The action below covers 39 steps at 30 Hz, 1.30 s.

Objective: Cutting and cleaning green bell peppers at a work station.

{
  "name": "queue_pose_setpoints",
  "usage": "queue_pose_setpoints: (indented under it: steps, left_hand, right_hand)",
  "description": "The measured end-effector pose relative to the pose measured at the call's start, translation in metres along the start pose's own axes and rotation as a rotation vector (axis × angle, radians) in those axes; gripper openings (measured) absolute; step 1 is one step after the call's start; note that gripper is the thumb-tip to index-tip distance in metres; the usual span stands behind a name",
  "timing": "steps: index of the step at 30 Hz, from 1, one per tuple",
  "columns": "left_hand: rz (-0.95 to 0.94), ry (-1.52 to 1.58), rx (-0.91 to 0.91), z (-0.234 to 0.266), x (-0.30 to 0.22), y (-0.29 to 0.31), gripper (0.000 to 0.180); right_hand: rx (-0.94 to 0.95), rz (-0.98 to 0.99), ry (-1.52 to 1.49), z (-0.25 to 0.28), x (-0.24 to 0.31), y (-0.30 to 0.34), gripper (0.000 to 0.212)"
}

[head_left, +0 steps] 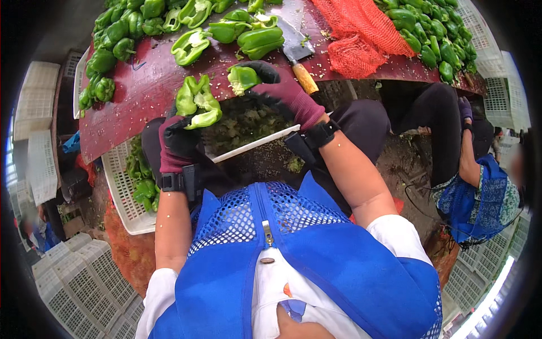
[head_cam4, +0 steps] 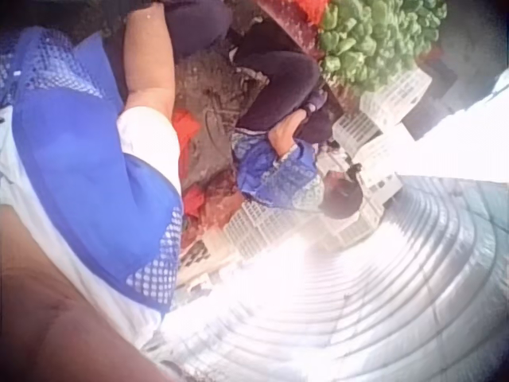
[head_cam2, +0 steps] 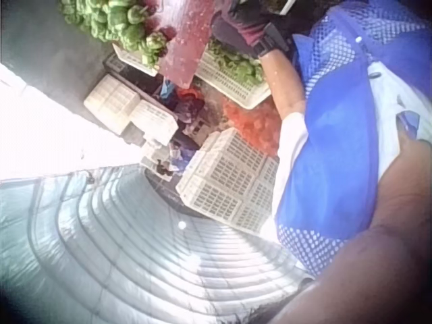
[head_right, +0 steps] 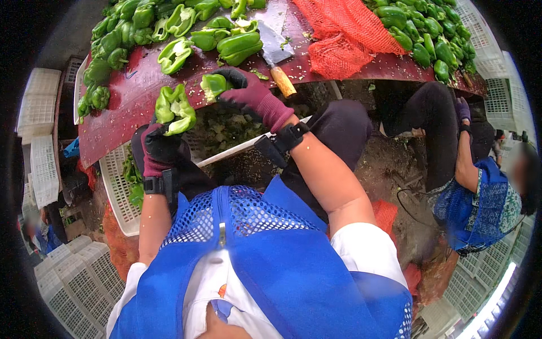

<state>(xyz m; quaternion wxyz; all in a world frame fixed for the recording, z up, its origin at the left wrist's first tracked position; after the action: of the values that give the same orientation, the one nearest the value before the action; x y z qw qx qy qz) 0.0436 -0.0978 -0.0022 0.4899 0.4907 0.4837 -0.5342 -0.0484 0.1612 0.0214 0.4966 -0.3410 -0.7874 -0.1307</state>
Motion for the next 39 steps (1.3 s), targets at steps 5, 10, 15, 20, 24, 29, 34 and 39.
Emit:
queue_pose_setpoints:
  steps: [5, 10, 15, 20, 24, 29, 34, 39]
  left_hand:
    - [0.053, 0.155, -0.007, -0.005, 0.007, 0.005, 0.039]
    - [-0.189, -0.478, -0.027, -0.012, -0.019, 0.018, 0.025]
    - [-0.201, -0.556, 0.027, -0.015, -0.025, 0.01, 0.016]
    - [-0.263, -0.102, 0.066, -0.006, -0.005, 0.015, 0.036]
    - [0.209, 0.513, 0.154, -0.064, -0.056, -0.023, 0.074]
    - [0.12, -0.163, 0.116, -0.071, -0.053, -0.028, 0.072]
    - [0.173, -0.138, 0.065, -0.074, -0.048, -0.032, 0.066]
    - [0.322, 0.26, 0.088, -0.084, -0.053, -0.016, 0.062]
  right_hand:
    - [-0.185, 0.288, 1.006, -0.013, 0.024, 0.005, 0.048]
    - [-0.254, 0.219, 0.929, -0.019, 0.013, 0.011, 0.05]
    - [-0.083, -0.095, 0.295, -0.002, -0.011, 0.003, 0.057]
    - [-0.029, -0.298, -0.123, -0.031, -0.025, -0.003, 0.065]
    - [-0.163, -0.007, 0.511, -0.013, -0.045, -0.007, 0.079]
    - [-0.34, -0.224, 0.947, -0.03, -0.024, 0.001, 0.075]
    - [-0.366, -0.21, 1.225, -0.031, -0.006, 0.008, 0.068]
    - [-0.321, -0.16, 1.02, -0.012, -0.014, 0.006, 0.052]
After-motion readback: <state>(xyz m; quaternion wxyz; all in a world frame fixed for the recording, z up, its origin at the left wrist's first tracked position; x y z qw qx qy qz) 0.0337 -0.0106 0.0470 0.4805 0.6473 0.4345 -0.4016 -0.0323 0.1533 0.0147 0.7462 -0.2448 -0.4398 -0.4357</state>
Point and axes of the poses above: each hand's wrist, its own y-axis away from the middle knuckle, its own z-axis out of the back of the hand, x = y × z, the point moved 4 cm from there along -y, towards the middle knuckle, and after that the axes turned 10 degrees about x, right-handed, at the moved point
